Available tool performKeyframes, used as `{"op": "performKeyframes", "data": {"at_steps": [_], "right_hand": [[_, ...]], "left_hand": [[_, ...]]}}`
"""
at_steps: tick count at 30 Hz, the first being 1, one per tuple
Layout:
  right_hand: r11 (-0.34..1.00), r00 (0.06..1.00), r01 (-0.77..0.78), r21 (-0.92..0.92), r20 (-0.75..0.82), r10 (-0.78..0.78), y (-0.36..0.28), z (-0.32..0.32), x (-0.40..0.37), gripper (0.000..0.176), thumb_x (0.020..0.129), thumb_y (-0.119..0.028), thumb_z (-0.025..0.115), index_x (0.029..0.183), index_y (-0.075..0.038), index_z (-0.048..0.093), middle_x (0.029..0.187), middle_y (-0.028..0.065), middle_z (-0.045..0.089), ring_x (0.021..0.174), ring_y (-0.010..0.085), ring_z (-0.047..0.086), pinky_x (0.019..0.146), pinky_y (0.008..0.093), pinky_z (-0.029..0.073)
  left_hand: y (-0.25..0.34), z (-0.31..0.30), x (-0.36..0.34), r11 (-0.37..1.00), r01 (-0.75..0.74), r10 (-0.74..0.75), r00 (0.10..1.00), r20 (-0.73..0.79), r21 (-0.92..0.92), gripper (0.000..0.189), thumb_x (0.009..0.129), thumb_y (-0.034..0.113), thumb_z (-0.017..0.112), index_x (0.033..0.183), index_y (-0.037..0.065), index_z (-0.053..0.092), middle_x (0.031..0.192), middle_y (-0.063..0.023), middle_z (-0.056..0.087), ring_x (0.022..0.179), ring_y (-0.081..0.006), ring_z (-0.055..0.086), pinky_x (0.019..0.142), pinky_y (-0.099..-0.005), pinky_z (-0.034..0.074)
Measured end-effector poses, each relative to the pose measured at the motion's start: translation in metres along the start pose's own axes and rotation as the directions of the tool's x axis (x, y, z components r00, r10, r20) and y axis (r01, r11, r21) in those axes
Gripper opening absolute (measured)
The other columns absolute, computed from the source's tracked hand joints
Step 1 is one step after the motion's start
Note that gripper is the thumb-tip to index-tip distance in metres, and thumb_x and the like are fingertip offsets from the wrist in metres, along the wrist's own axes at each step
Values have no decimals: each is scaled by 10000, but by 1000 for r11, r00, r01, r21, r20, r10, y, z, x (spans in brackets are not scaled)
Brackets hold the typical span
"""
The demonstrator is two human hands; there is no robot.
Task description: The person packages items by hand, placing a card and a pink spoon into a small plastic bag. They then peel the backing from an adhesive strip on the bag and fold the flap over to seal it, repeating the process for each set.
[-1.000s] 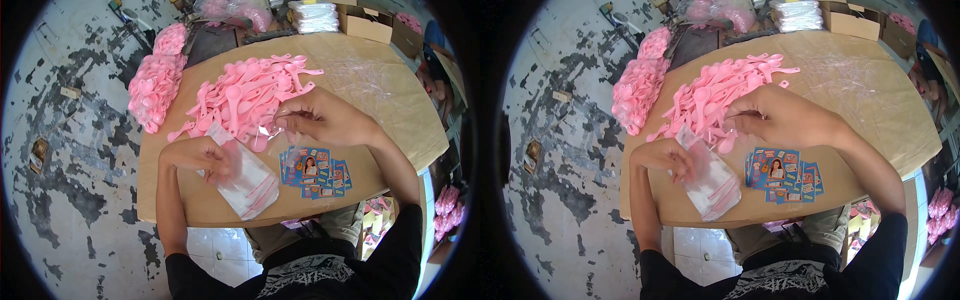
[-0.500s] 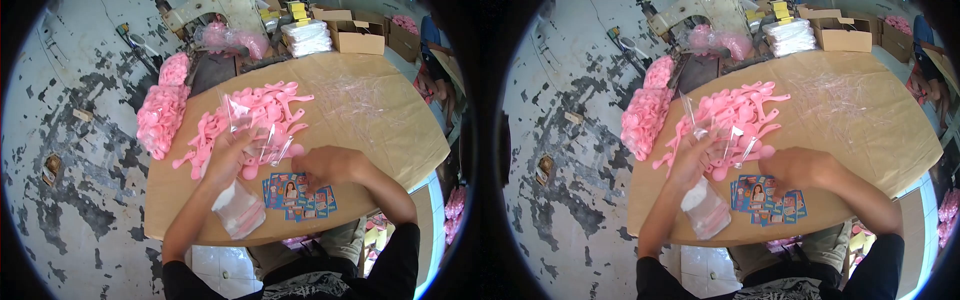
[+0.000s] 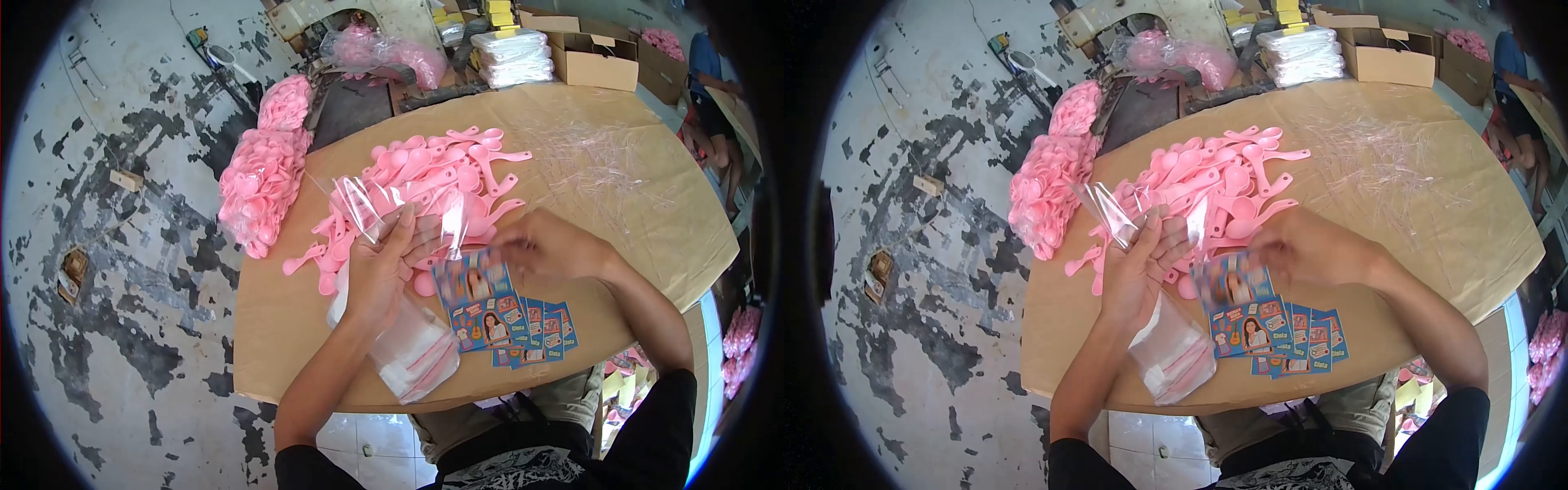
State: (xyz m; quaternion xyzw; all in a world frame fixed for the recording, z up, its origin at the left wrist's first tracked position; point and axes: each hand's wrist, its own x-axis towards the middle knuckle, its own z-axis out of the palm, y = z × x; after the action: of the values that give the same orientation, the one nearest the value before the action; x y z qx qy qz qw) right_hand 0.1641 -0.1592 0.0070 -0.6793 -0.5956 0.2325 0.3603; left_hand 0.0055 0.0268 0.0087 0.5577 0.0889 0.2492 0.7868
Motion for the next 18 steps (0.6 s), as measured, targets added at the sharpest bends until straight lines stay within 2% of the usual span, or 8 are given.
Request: {"op": "performKeyframes", "data": {"at_steps": [3,6,9,11,15,18], "right_hand": [[982,924,-99,160,-352,150,8,6,9,201,953,-89,530,1073,20,648,740,80,638,669,96,594,609,266,487],[932,868,64,356,-481,124,16,10,16,245,986,-131,505,1136,31,611,821,55,658,695,87,605,634,242,512],[843,855,88,530,-474,209,4,15,16,273,1000,-149,490,1187,31,575,869,42,660,720,94,619,670,240,535],[852,862,115,512,-477,170,2,16,15,281,996,-155,500,1201,26,566,868,51,662,736,99,626,677,245,542],[855,861,161,493,-493,122,-5,24,13,278,986,-145,519,1189,35,579,879,65,669,763,97,632,687,243,542],[923,848,138,358,-524,77,-4,30,12,259,974,-114,533,1166,47,599,910,76,678,797,98,641,704,246,541]], "left_hand": [[-1,-2,-1,995,-88,90,995,-50,48,365,934,210,618,1151,-79,573,1025,-175,661,961,-249,668,874,-354,558],[-4,-5,2,989,-142,145,985,-97,37,368,932,226,620,1136,-79,587,1032,-174,661,965,-248,667,876,-357,558],[-1,-5,3,985,-170,167,975,-148,-12,387,942,236,605,1174,-70,564,1096,-179,635,1001,-246,648,910,-365,540],[2,-2,2,987,-158,147,972,-184,-44,402,957,244,578,1209,-65,530,1147,-185,606,1029,-245,626,955,-392,514],[-4,-4,4,988,-133,115,972,-207,-75,397,938,259,614,1191,-45,580,1145,-153,608,1004,-220,640,933,-332,522],[-9,-4,4,992,-116,103,975,-198,-57,387,941,268,610,1183,-34,589,1101,-134,624,992,-197,642,928,-327,519]]}}
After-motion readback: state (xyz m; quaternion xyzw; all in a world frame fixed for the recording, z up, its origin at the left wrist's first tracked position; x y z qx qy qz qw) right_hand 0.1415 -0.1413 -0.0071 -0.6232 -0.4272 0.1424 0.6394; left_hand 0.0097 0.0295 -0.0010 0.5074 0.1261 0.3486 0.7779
